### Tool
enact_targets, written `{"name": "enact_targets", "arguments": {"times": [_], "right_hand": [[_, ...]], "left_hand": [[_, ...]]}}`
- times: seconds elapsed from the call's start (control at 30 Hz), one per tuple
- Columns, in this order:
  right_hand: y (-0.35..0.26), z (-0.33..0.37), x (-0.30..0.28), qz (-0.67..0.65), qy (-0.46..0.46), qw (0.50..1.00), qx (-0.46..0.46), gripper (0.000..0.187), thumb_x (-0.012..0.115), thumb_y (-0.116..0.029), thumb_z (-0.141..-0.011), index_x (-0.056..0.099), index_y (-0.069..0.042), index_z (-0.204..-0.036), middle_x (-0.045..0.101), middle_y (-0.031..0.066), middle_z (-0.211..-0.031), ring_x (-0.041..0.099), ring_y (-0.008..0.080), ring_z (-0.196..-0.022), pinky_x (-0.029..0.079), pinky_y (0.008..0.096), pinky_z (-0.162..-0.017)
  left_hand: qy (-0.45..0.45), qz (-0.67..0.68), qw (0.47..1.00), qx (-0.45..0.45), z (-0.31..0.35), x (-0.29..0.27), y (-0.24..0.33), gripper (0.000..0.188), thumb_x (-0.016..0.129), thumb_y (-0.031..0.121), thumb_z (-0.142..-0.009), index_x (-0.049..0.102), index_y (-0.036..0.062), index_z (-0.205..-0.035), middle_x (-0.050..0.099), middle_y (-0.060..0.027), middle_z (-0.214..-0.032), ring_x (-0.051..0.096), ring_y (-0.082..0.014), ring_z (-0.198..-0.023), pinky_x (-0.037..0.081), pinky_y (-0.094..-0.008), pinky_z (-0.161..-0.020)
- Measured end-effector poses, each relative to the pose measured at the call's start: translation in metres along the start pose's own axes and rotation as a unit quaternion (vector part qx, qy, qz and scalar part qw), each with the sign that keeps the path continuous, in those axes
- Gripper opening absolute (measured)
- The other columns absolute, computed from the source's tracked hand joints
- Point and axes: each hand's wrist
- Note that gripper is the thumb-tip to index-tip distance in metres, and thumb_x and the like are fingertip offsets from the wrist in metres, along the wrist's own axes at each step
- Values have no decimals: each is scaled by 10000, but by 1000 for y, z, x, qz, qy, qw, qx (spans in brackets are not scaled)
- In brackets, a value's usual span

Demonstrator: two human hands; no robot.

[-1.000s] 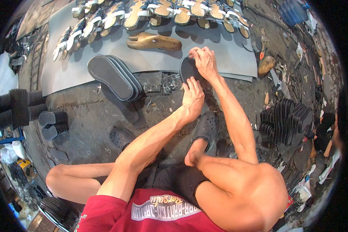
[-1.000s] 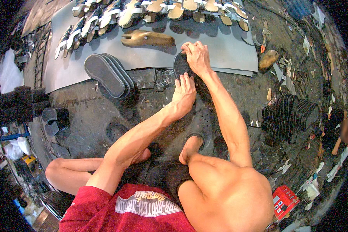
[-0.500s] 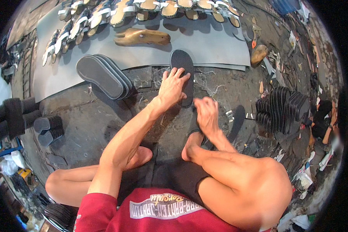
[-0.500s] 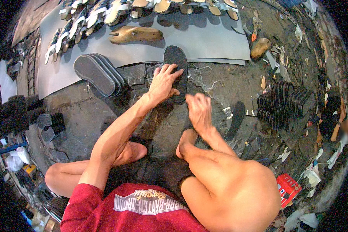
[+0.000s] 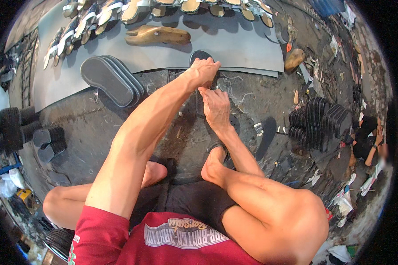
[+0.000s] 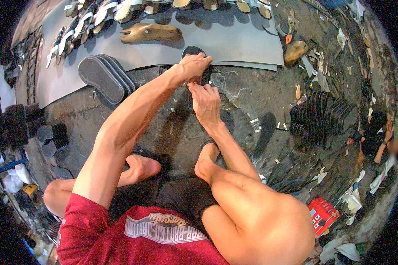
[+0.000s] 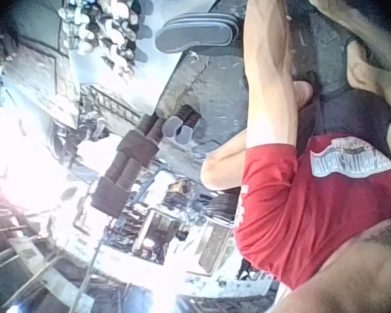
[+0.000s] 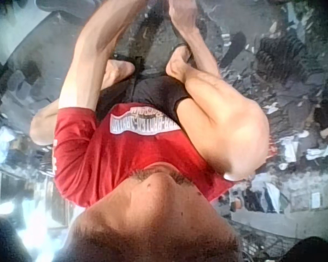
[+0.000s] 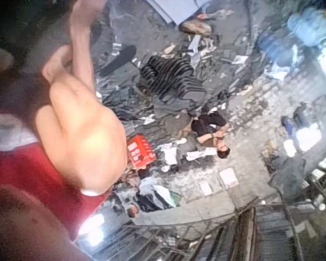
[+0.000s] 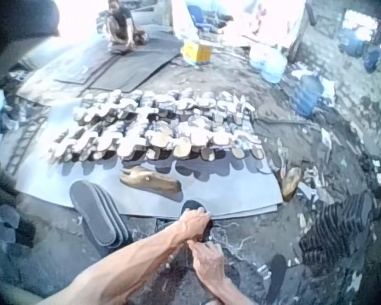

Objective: The person sits on the floor and repeatedly wipes the surface of black shoe insoles with their hands. They handle the insoles one at a time, rubbing the surface, then stacking them into a pile.

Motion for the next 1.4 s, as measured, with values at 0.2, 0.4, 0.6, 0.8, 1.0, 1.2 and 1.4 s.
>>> {"name": "enact_targets", "arguments": {"times": [0.2, 0.4, 0.6, 0.8, 1.0, 1.2, 1.4], "right_hand": [[-27, 34, -34, 34, -87, 995, 24, 217, 781, -113, -968, 754, -108, -1184, 732, 7, -950, 658, 239, -911, 466, 415, -846], [-24, 66, -48, -9, -73, 996, 51, 171, 794, -114, -966, 778, -123, -1136, 733, 15, -942, 651, 242, -909, 441, 428, -857], [-16, 58, -59, -6, -79, 994, 72, 81, 740, -145, -1030, 776, -109, -1094, 763, 11, -953, 652, 242, -892, 424, 428, -850], [-10, 42, -55, 8, -90, 992, 86, 244, 602, -231, -1137, 774, -93, -1033, 786, -7, -878, 647, 223, -862, 404, 411, -903], [-7, 45, -56, 6, -76, 992, 97, 230, 607, -208, -1130, 768, -88, -1018, 784, -10, -871, 634, 230, -858, 403, 420, -896], [-2, 48, -51, 35, -44, 993, 107, 220, 610, -210, -1131, 762, -88, -1030, 781, -15, -863, 629, 233, -861, 406, 420, -888], [23, 18, -45, 30, -16, 993, 117, 222, 597, -226, -1146, 751, -92, -1059, 766, 8, -872, 642, 257, -884, 429, 430, -883]], "left_hand": [[-12, -9, 999, 46, 15, -8, 9, 1054, 1096, 233, -491, 574, 25, -1383, 643, -229, -1340, 661, -450, -1281, 580, -557, -1026], [11, -22, 998, 58, 24, -8, 6, 1144, 1113, 301, -459, 562, 30, -1424, 643, -204, -1304, 651, -439, -1276, 575, -553, -1026], [28, -29, 997, 61, 31, -4, 4, 1151, 1108, 319, -469, 561, 58, -1448, 635, -180, -1320, 641, -422, -1291, 569, -544, -1034], [37, -28, 997, 61, 35, -1, 3, 1123, 1100, 321, -510, 564, 65, -1462, 629, -165, -1335, 634, -398, -1304, 560, -530, -1054], [42, -24, 997, 60, 41, 0, 5, 1070, 1091, 302, -561, 570, 71, -1467, 621, -159, -1359, 622, -384, -1322, 547, -519, -1081], [76, -9, 994, 72, 47, 5, 2, 1014, 1084, 297, -568, 573, 69, -1414, 607, -164, -1328, 611, -398, -1299, 549, -530, -1064], [88, -2, 994, 65, 53, 8, -5, 923, 1062, 259, -632, 596, 62, -1404, 615, -167, -1334, 603, -388, -1319, 532, -513, -1091]]}}
Point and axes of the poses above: each hand's wrist, its own z-axis away from the middle knuckle, its own x-axis out of the palm, y = z × x
